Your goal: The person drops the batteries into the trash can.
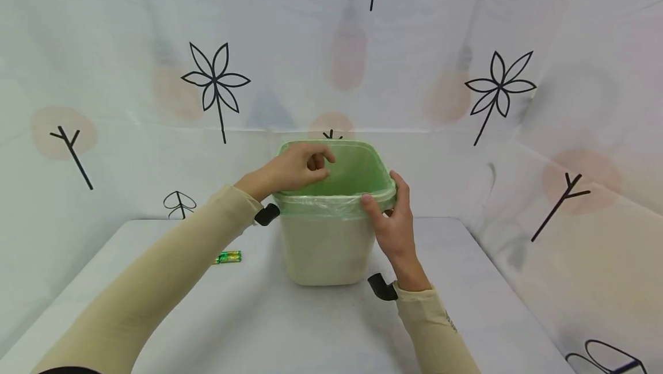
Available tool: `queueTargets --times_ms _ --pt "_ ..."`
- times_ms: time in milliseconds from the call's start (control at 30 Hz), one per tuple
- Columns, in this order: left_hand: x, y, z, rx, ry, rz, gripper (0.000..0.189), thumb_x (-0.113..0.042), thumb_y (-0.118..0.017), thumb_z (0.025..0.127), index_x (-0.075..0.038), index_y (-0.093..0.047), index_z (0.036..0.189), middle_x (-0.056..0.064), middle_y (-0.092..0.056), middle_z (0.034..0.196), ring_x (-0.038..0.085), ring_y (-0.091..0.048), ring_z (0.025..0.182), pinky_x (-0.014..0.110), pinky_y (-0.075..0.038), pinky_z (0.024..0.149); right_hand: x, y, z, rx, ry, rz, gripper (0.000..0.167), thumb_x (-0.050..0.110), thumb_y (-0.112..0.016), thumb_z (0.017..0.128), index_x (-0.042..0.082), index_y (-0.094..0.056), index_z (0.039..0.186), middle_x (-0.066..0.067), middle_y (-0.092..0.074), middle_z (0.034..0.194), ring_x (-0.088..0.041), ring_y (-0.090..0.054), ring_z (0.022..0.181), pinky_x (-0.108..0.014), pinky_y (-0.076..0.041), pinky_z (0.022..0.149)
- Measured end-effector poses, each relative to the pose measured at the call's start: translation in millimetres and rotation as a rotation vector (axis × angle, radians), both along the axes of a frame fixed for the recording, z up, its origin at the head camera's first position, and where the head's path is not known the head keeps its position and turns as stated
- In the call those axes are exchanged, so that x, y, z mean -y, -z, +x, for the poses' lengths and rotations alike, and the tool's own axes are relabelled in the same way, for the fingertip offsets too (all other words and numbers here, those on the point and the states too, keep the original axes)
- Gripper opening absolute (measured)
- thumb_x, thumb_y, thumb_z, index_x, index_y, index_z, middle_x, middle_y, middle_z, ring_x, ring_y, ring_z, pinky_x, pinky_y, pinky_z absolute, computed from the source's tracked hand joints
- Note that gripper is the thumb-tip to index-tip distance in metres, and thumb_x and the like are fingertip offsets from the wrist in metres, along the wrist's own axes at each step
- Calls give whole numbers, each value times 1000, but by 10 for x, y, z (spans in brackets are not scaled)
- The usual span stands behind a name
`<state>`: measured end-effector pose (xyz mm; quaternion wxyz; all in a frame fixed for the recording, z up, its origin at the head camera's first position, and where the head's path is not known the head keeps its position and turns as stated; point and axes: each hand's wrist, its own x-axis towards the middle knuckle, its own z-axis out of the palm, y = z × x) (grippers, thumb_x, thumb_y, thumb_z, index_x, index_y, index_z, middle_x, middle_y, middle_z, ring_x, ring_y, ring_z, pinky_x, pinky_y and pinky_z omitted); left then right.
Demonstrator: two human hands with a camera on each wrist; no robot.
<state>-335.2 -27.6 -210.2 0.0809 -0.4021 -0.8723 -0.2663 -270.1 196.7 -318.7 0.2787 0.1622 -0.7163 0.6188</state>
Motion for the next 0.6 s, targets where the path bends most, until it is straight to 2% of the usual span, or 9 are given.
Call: queueTargets --times_ms 167,333,467,600 --pt "170 -10 60 -71 17 137 17 -11 -62 90 -8 -62 107 2 -59 86 15 -54 74 28 -47 71 3 -7 -10 -5 13 8 62 14 -61 92 23 -32 145 -13 -45 133 -17 -50 107 -23 -42 84" --pt "439 44 89 -120 -6 230 8 -7 -60 89 -8 -61 96 1 -60 82 14 -55 70 28 -48 67 2 -6 -7 -2 25 -7 61 13 -62 91 22 -34 144 -12 -47 131 -16 -50 106 -23 -42 85" --pt "721 129 105 -152 -59 251 6 -6 -59 88 -7 -61 94 1 -61 83 13 -56 70 28 -49 65 13 0 -6 0 15 -17 61 12 -61 91 22 -34 144 -11 -47 131 -16 -50 107 -23 -42 86" --pt "972 274 120 -160 -105 255 9 -5 -58 88 -6 -62 95 1 -62 83 13 -56 70 29 -49 65 8 8 -4 -1 18 -26 61 11 -62 91 21 -35 144 -12 -47 131 -17 -51 106 -22 -43 85"
